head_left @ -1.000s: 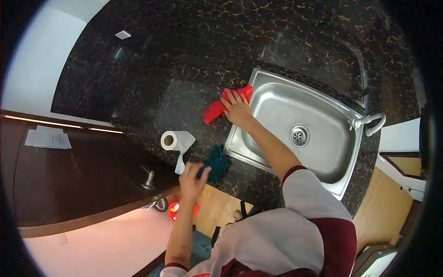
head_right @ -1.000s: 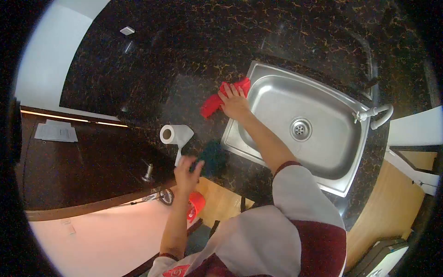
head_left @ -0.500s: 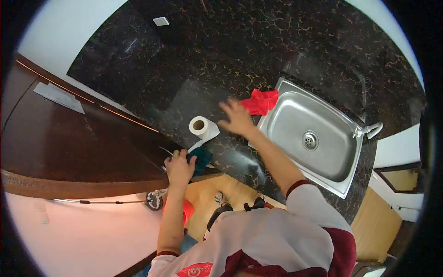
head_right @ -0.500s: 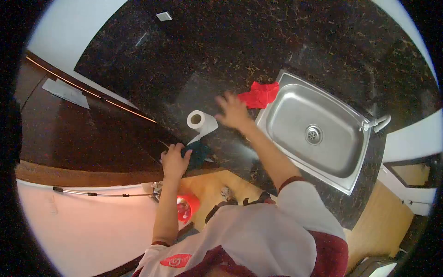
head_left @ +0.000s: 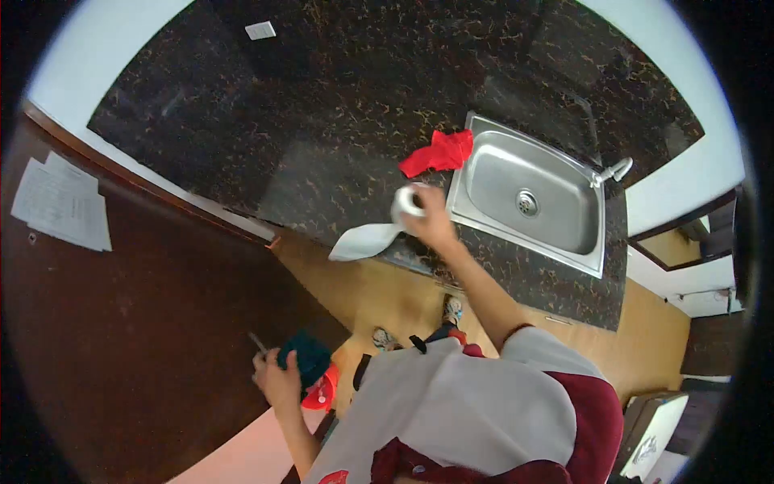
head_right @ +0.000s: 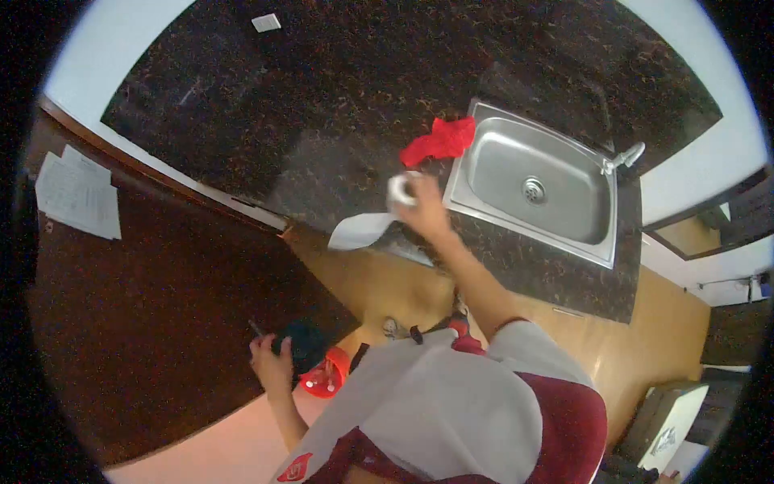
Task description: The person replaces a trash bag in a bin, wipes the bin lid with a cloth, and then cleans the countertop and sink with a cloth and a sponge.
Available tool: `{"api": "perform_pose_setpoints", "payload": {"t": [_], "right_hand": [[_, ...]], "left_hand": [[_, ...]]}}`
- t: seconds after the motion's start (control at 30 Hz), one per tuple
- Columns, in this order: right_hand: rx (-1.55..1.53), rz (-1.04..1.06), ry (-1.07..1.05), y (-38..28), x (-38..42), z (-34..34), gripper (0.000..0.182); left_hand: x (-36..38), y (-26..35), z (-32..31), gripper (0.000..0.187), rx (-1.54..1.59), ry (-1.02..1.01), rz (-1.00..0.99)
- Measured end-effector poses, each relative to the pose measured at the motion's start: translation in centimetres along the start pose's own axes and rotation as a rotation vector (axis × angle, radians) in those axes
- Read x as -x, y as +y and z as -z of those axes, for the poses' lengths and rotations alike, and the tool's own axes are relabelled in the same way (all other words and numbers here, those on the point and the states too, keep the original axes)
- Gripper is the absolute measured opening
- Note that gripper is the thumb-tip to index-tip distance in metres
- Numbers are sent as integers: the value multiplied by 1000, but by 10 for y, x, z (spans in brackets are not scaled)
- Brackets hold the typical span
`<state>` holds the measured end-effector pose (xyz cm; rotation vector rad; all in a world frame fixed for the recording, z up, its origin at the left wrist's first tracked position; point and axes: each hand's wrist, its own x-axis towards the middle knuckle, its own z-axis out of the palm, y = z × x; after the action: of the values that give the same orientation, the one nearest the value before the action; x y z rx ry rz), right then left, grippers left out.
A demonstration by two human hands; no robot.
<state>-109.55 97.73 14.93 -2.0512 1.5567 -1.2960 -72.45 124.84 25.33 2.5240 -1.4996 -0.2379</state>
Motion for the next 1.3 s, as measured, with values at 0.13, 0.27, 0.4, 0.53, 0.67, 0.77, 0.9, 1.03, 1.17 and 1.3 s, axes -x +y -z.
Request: {"api": "perform_pose_setpoints", "payload": {"t": [0.13,0.27,0.4,0.53,0.67,0.77,0.9,1.03,1.17,1.3], "right_hand": [[162,-427,420,34,95,147,62],[875,-602,797,79,191,281,70],[893,-954,582,138,266,301,80],[1065,-1017,477,77,234,296,81],[968,-650,563,54,172,278,74],[725,-422,429,71,115,221,68],[508,-422,194,101,-3,95,75],[668,-543,-46,144,-98,-9,95],[700,-524,100,175,-175,-83,92],[502,-256,-87,125,-202,-177,74]], "left_hand": [[6,-82,26,31,-109,27,125],[2,-168,29,33,-153,128,122],[-7,-229,33,37,-212,176,123],[-8,-266,37,39,-236,226,73],[-15,-285,40,39,-285,176,169],[-21,-287,44,38,-304,163,205],[-15,-312,42,38,-224,162,226],[4,-317,27,41,-126,408,162],[13,-174,60,46,115,187,351],[-3,-131,14,34,198,14,331]]}}
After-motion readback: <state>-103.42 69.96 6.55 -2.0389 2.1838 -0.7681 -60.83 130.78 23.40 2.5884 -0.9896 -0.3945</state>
